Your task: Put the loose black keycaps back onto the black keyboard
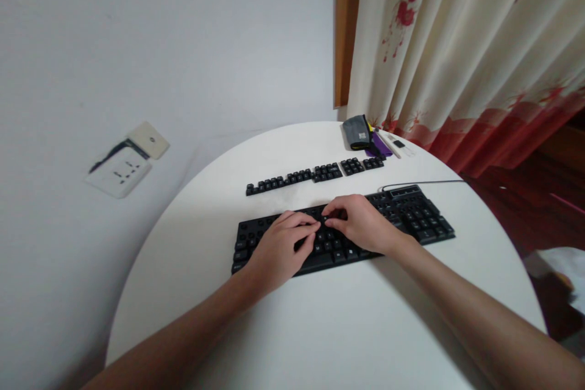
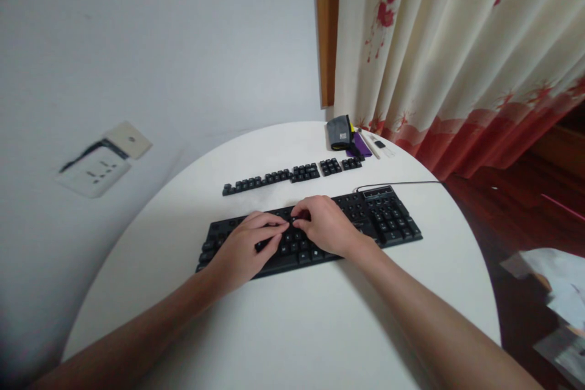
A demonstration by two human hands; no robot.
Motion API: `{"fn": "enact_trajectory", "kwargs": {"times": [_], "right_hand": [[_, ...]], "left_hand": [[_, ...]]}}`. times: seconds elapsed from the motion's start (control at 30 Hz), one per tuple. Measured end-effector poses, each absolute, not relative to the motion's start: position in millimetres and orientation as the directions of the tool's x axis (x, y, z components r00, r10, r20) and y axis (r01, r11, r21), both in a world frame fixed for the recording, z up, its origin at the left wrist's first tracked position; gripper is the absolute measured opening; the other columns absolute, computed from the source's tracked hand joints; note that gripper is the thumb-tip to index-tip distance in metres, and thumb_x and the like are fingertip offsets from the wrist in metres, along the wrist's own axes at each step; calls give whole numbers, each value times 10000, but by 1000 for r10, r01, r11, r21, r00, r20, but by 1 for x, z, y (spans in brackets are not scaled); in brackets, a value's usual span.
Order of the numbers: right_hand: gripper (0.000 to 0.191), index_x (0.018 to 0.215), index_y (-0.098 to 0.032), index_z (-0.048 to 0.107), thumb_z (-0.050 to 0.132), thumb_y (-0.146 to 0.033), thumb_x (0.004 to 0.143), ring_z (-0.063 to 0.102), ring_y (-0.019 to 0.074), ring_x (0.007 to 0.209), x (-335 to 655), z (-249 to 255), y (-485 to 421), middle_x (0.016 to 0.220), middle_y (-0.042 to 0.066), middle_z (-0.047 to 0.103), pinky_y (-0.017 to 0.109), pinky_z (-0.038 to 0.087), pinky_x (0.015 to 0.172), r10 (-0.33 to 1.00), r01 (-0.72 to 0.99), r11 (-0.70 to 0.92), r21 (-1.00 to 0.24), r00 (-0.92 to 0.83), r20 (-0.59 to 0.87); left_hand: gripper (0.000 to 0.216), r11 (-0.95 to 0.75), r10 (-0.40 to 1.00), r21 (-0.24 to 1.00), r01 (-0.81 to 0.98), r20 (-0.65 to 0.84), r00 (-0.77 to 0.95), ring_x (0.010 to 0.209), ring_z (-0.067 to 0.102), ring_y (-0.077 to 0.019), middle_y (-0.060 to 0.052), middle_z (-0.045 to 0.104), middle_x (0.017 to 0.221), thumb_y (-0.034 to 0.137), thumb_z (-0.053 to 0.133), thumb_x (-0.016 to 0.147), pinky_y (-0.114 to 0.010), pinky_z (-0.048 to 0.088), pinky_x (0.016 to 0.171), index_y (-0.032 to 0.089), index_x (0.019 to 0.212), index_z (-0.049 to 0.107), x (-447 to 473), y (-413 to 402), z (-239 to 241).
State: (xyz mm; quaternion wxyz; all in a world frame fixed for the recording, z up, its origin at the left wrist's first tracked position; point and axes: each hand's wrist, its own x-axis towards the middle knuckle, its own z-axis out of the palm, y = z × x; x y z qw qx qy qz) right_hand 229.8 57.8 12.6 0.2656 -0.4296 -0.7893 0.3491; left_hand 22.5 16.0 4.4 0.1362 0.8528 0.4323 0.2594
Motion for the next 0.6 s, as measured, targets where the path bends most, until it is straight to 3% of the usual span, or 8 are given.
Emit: {"fn": "enact_trajectory", "kwargs": {"times": [0.13, 0.6], "right_hand": [[81, 871, -190, 727, 691, -180, 800, 635, 176, 815, 230, 12, 57, 885, 40, 705, 290, 461, 770, 838, 522, 439, -731, -532, 123], [78, 867, -181, 703, 685, -152, 797, 607, 181, 840, 231, 12, 58, 870, 44, 654, 306, 450, 796, 793, 508, 517, -689, -588, 162]], "left_hand": [[254, -592, 806, 450, 668, 319, 499, 963, 598, -186, -56, 686, 1041, 125, 546, 897, -372, 493, 913, 200, 1072, 713, 22, 15, 4], [278, -598, 801, 465, 653, 333, 497, 968, 591, -200, -63, 685, 1044, 128, 526, 905, -396, 504, 902, 222, 1091, 711, 23, 15, 5]]}}
